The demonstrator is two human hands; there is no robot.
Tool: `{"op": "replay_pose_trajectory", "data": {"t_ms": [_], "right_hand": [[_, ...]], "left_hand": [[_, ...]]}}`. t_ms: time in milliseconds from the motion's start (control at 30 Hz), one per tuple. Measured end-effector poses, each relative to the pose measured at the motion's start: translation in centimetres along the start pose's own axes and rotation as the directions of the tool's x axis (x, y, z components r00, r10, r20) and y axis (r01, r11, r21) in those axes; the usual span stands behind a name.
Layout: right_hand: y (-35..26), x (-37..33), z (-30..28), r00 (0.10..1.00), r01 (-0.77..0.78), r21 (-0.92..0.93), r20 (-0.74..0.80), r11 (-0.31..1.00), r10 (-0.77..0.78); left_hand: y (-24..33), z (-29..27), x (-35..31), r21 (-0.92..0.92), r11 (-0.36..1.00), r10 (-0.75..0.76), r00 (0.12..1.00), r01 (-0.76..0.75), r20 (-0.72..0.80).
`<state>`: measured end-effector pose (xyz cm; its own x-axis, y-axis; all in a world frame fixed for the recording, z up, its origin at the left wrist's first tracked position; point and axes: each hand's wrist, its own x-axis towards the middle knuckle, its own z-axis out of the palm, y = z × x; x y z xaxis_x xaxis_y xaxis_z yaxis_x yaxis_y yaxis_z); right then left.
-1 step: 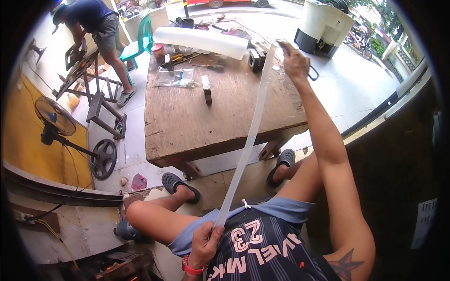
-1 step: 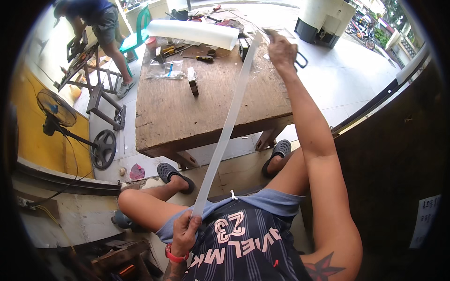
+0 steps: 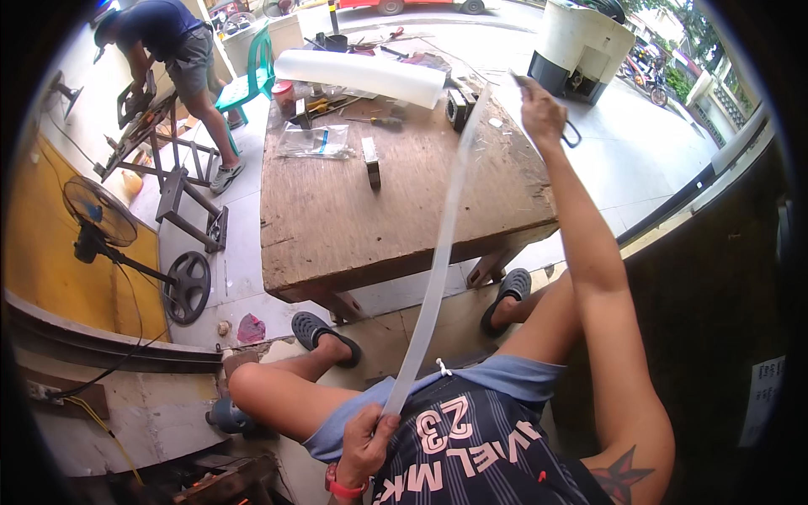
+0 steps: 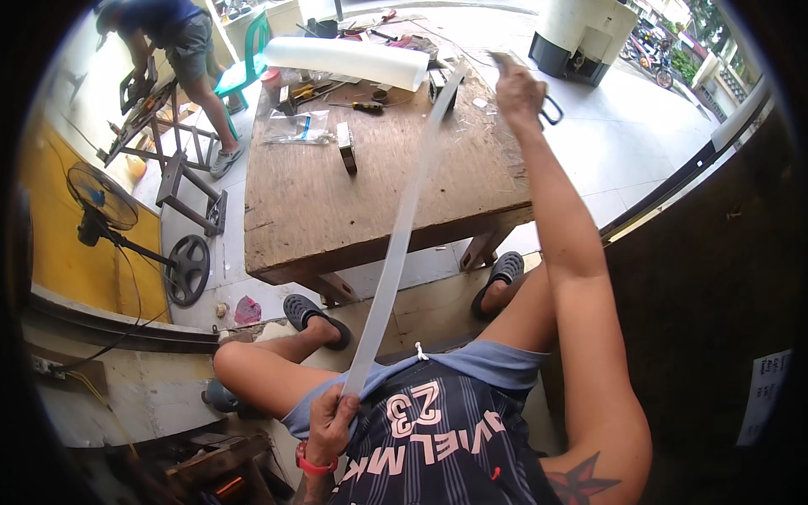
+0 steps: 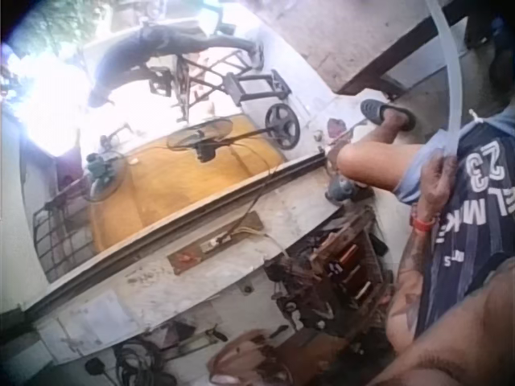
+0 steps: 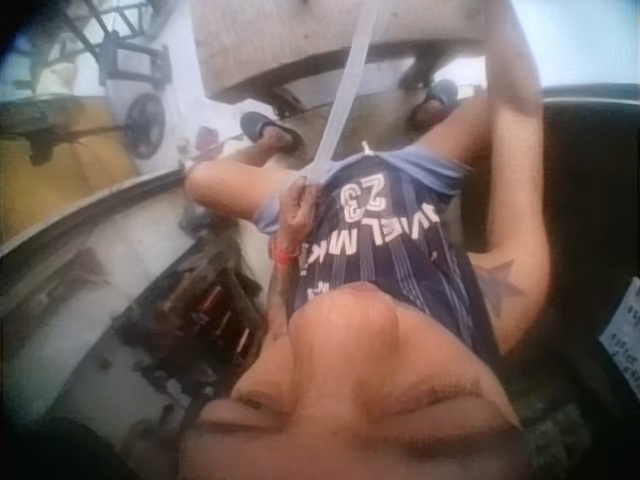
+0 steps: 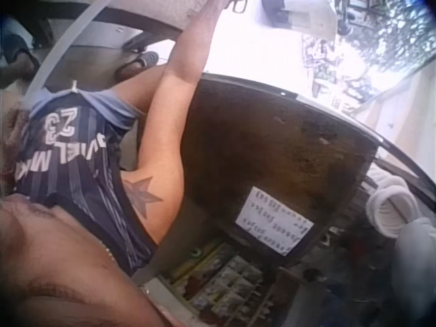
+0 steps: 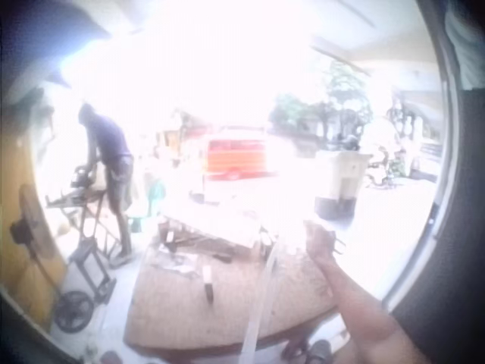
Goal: The person inserts small white rectangular pieces into slots on a square electronic component, then measures and cuts strips of white tape using scissors and applies them to the component. The person handles the component and tape repeatedly while seated at a workbench.
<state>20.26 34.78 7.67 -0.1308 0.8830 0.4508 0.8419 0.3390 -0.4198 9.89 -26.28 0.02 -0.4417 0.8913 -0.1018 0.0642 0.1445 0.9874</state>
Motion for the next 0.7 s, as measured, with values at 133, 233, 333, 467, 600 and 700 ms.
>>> {"op": "replay_pose_trajectory", "data": {"t_ms": [133,233,333,467,600,700], "right_hand": [[-1.5,-3.9,-4.0,0.992,-0.013,0.236,0.127,0.972,-0.018],[-4.8,-15.3,-4.1,0.806,0.068,0.669,0.400,0.740,-0.436],[-6.2,-25.6,-3.0,0.636,-0.297,0.742,0.624,0.602,-0.455],[-6.5,-30.4,-2.4,0.325,-0.837,0.516,0.737,0.183,-0.593],[-7.2,-29.8,-3.2,0.080,-0.897,0.337,0.760,0.286,-0.645],[-8.3,-29.7,-3.3,0.170,-0.827,0.465,0.744,0.317,-0.647]], "left_hand": [[0.4,1.7,2.9,-0.075,0.997,-0.027,0.992,0.018,-0.123],[-0.6,4.2,10.4,0.020,1.000,-0.010,0.988,0.013,-0.156],[-1.7,5.3,15.7,0.045,0.997,0.070,0.987,-0.064,-0.144],[-1.4,3.1,17.8,-0.047,0.983,0.182,0.977,-0.178,0.109],[-0.5,1.0,17.7,-0.066,0.980,0.198,0.950,-0.188,0.240],[-0.3,0.8,17.7,-0.061,0.979,0.202,0.961,-0.194,0.186]]}}
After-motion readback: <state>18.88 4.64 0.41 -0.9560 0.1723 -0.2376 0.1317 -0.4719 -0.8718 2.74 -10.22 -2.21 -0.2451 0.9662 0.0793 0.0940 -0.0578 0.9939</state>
